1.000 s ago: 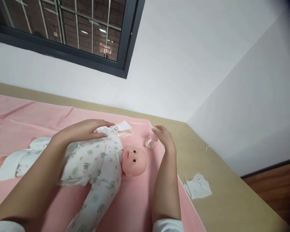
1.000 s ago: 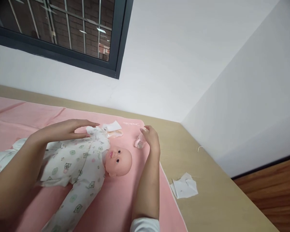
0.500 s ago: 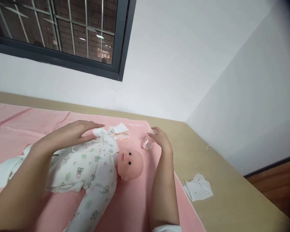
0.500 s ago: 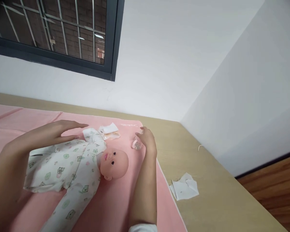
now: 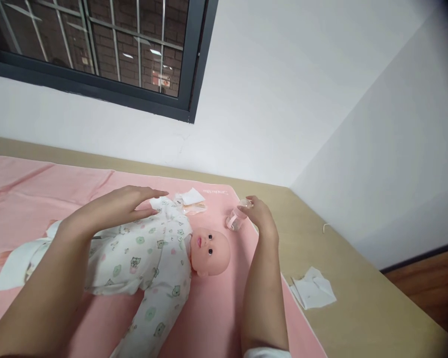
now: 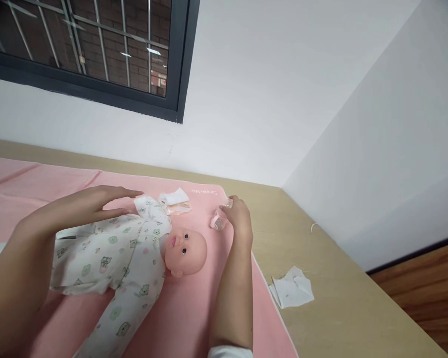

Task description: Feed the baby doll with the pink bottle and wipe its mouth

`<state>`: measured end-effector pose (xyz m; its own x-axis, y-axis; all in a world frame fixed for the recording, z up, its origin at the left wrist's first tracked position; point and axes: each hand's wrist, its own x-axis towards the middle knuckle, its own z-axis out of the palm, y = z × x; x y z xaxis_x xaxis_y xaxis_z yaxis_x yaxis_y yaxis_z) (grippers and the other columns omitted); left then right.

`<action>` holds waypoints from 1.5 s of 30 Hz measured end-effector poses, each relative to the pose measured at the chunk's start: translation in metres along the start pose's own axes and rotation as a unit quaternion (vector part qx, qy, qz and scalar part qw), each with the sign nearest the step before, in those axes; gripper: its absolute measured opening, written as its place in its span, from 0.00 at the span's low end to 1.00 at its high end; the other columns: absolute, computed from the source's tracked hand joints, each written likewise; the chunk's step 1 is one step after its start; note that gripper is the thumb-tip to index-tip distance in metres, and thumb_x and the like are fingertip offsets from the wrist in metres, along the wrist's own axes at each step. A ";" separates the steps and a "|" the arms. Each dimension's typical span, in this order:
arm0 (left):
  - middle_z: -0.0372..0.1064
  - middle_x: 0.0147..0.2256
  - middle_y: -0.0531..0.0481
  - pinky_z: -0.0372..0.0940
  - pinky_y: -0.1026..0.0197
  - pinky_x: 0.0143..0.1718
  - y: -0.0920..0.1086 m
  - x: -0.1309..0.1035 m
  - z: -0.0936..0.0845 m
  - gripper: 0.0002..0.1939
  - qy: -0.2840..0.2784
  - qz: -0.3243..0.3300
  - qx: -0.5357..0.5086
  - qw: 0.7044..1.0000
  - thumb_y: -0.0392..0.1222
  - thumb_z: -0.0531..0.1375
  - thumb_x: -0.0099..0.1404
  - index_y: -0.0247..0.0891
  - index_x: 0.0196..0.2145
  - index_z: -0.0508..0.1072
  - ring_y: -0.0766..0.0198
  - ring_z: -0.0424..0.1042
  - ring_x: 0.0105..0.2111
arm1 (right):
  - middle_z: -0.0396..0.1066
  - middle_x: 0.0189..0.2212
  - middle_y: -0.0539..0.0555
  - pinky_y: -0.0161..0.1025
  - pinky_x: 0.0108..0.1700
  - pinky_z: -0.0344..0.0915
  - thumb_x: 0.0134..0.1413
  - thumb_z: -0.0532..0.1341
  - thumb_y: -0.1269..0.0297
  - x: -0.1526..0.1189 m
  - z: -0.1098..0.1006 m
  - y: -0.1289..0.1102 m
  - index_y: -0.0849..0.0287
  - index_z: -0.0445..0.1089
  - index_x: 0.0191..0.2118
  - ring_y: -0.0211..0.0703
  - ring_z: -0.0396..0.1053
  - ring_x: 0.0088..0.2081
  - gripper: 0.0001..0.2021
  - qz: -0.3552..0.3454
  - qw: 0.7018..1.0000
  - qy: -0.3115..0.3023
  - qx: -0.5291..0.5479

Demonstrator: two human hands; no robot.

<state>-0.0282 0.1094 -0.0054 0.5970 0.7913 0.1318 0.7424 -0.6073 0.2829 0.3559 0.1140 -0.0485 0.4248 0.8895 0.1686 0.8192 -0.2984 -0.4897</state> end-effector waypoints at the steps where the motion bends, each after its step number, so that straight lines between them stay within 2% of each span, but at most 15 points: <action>1: 0.62 0.59 0.55 0.58 0.56 0.56 0.000 0.000 0.001 0.25 0.001 0.002 0.002 1.000 0.54 0.50 0.67 0.51 0.60 0.63 0.54 0.62 0.58 | 0.70 0.49 0.63 0.41 0.44 0.63 0.49 0.62 0.62 0.000 0.000 0.000 0.61 0.65 0.54 0.51 0.70 0.46 0.25 0.004 1.000 -0.001 -0.001; 6: 0.62 0.60 0.55 0.57 0.56 0.57 0.001 0.002 0.006 0.24 0.031 0.034 0.017 0.999 0.54 0.50 0.68 0.50 0.60 0.63 0.53 0.61 0.59 | 0.72 0.47 0.63 0.41 0.42 0.63 0.48 0.63 0.64 0.000 0.001 -0.003 0.62 0.65 0.53 0.53 0.70 0.45 0.25 0.024 0.999 -0.025 -0.004; 10: 0.59 0.61 0.52 0.55 0.55 0.58 0.005 0.007 0.012 0.25 0.071 0.061 0.026 0.995 0.55 0.50 0.68 0.50 0.61 0.61 0.52 0.57 0.60 | 0.72 0.47 0.62 0.43 0.45 0.62 0.49 0.61 0.64 -0.003 -0.006 -0.009 0.61 0.66 0.53 0.53 0.69 0.47 0.23 0.000 1.000 -0.005 0.007; 13: 0.58 0.62 0.52 0.55 0.55 0.59 0.012 0.012 0.018 0.25 0.092 0.069 0.032 0.993 0.53 0.49 0.69 0.49 0.62 0.59 0.53 0.57 0.61 | 0.72 0.46 0.58 0.42 0.47 0.63 0.49 0.61 0.63 -0.011 -0.014 -0.020 0.59 0.66 0.52 0.49 0.70 0.46 0.22 -0.051 0.994 0.014 0.094; 17: 0.59 0.61 0.51 0.56 0.56 0.58 0.022 0.016 0.024 0.24 0.097 0.086 0.025 0.991 0.50 0.49 0.70 0.47 0.62 0.59 0.55 0.59 0.59 | 0.72 0.46 0.56 0.41 0.47 0.65 0.48 0.61 0.61 -0.026 -0.017 -0.043 0.58 0.66 0.51 0.46 0.70 0.45 0.22 -0.110 0.968 0.012 0.224; 23: 0.61 0.59 0.50 0.59 0.56 0.55 0.027 0.019 0.029 0.23 0.091 0.096 0.041 0.990 0.46 0.50 0.70 0.46 0.61 0.59 0.56 0.63 0.57 | 0.71 0.47 0.57 0.47 0.48 0.66 0.45 0.63 0.58 -0.040 -0.016 -0.064 0.57 0.66 0.50 0.50 0.69 0.47 0.24 -0.137 0.953 0.047 0.265; 25: 0.62 0.59 0.50 0.60 0.56 0.54 0.030 0.020 0.030 0.23 0.092 0.099 0.035 0.990 0.45 0.49 0.70 0.45 0.62 0.58 0.56 0.63 0.56 | 0.71 0.47 0.57 0.47 0.48 0.67 0.45 0.63 0.57 -0.045 -0.017 -0.068 0.57 0.66 0.51 0.50 0.68 0.47 0.25 -0.145 0.944 0.028 0.295; 28: 0.60 0.61 0.49 0.59 0.56 0.55 0.037 0.022 0.033 0.25 0.114 0.088 0.006 0.990 0.46 0.48 0.71 0.44 0.63 0.55 0.56 0.63 0.57 | 0.69 0.48 0.57 0.45 0.47 0.68 0.46 0.64 0.56 -0.057 -0.018 -0.080 0.55 0.65 0.51 0.48 0.68 0.48 0.24 -0.174 0.920 -0.038 0.348; 32: 0.58 0.62 0.48 0.61 0.57 0.53 0.047 0.021 0.035 0.31 0.140 0.069 -0.055 0.986 0.50 0.53 0.67 0.43 0.64 0.51 0.55 0.64 0.56 | 0.68 0.49 0.54 0.41 0.46 0.69 0.48 0.64 0.57 -0.081 -0.013 -0.102 0.53 0.64 0.51 0.46 0.67 0.50 0.23 -0.224 0.877 -0.122 0.407; 37: 0.69 0.52 0.49 0.65 0.60 0.42 0.050 0.018 0.031 0.31 0.138 0.056 -0.085 0.985 0.38 0.57 0.58 0.43 0.60 0.59 0.57 0.71 0.46 | 0.67 0.49 0.52 0.39 0.46 0.70 0.50 0.65 0.59 -0.104 -0.008 -0.122 0.50 0.64 0.51 0.42 0.66 0.51 0.21 -0.244 0.835 -0.181 0.458; 40: 0.71 0.50 0.50 0.64 0.57 0.46 0.047 0.018 0.030 0.27 0.159 0.070 -0.048 0.984 0.38 0.58 0.56 0.42 0.55 0.65 0.55 0.70 0.47 | 0.67 0.50 0.52 0.40 0.49 0.70 0.46 0.68 0.59 -0.106 -0.007 -0.125 0.51 0.67 0.48 0.42 0.66 0.51 0.22 -0.238 0.838 -0.177 0.458; 43: 0.72 0.49 0.48 0.61 0.54 0.50 0.042 0.019 0.031 0.25 0.173 0.090 -0.011 0.981 0.39 0.58 0.57 0.40 0.53 0.66 0.54 0.69 0.48 | 0.69 0.49 0.52 0.42 0.50 0.70 0.44 0.69 0.59 -0.105 -0.007 -0.124 0.52 0.70 0.44 0.43 0.67 0.49 0.19 -0.236 0.853 -0.164 0.436; 45: 0.72 0.49 0.48 0.61 0.53 0.50 0.041 0.019 0.031 0.24 0.173 0.099 -0.006 0.980 0.39 0.57 0.57 0.39 0.53 0.67 0.54 0.69 0.48 | 0.70 0.47 0.53 0.42 0.49 0.70 0.44 0.69 0.58 -0.103 -0.007 -0.123 0.53 0.72 0.43 0.43 0.68 0.49 0.18 -0.236 0.852 -0.168 0.436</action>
<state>0.0228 0.0977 -0.0206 0.5891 0.6360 0.4985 0.6171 -0.7523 0.2306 0.2135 0.0566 0.0001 -0.1267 0.9315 0.3408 0.2075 0.3609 -0.9092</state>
